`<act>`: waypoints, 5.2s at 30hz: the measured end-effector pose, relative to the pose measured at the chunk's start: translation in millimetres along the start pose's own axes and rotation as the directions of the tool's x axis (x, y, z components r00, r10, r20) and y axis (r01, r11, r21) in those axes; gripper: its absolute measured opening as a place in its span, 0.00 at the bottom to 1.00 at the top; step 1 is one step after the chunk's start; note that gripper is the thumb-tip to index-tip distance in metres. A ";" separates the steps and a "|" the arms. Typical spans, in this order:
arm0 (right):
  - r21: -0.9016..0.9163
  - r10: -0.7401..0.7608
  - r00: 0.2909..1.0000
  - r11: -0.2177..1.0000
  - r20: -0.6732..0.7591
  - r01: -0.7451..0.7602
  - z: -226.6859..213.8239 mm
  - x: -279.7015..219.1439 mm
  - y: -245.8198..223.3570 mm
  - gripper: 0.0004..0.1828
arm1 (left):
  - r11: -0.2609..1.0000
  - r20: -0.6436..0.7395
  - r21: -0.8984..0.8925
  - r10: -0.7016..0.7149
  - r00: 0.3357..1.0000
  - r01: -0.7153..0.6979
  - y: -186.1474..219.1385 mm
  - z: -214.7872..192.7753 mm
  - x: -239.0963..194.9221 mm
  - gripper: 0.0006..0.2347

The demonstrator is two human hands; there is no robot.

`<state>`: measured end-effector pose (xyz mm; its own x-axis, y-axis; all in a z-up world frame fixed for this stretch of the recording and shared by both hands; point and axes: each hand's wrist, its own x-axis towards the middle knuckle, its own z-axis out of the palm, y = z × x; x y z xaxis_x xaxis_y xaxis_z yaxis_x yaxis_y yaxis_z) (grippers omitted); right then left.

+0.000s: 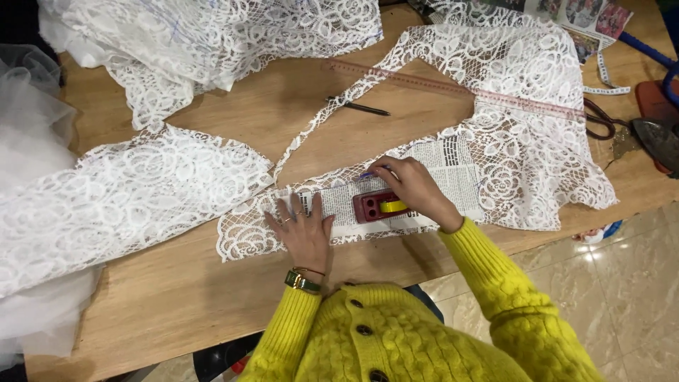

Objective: The person lays a piece of white lace fabric on a wooden table and places a newspaper on top of it. They then use a ruler and a pen to mark measurements on the newspaper and the lace fabric.

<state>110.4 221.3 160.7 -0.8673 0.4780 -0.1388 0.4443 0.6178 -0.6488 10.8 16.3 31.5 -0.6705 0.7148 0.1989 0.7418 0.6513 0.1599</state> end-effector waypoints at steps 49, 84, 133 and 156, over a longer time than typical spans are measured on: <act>0.051 0.115 0.993 0.992 -0.034 -0.113 -7.2 -5.8 39.3 0.13 | 0.952 0.391 -0.165 0.302 0.869 -0.257 31.1 0.1 31.4 0.31; 0.109 0.004 1.000 0.994 -0.024 -0.002 -34.4 -14.8 75.8 0.12 | 0.894 0.088 -0.334 0.344 0.935 -0.298 157.5 23.1 49.2 0.28; 0.079 -0.141 0.984 0.988 0.110 0.133 -58.2 13.7 143.1 0.10 | 0.995 0.262 -0.095 0.064 0.963 -0.041 220.6 30.1 57.0 0.40; 0.042 -0.085 0.992 0.996 0.092 0.081 -79.3 26.2 167.2 0.10 | 0.997 0.414 -0.035 0.077 0.907 -0.069 253.5 33.5 63.6 0.38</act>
<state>179.7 386.6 107.9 -0.9188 0.3643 -0.1518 0.3627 0.6278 -0.6887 155.7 235.3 52.3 -0.5569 0.8042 -0.2077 0.7864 0.5910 0.1795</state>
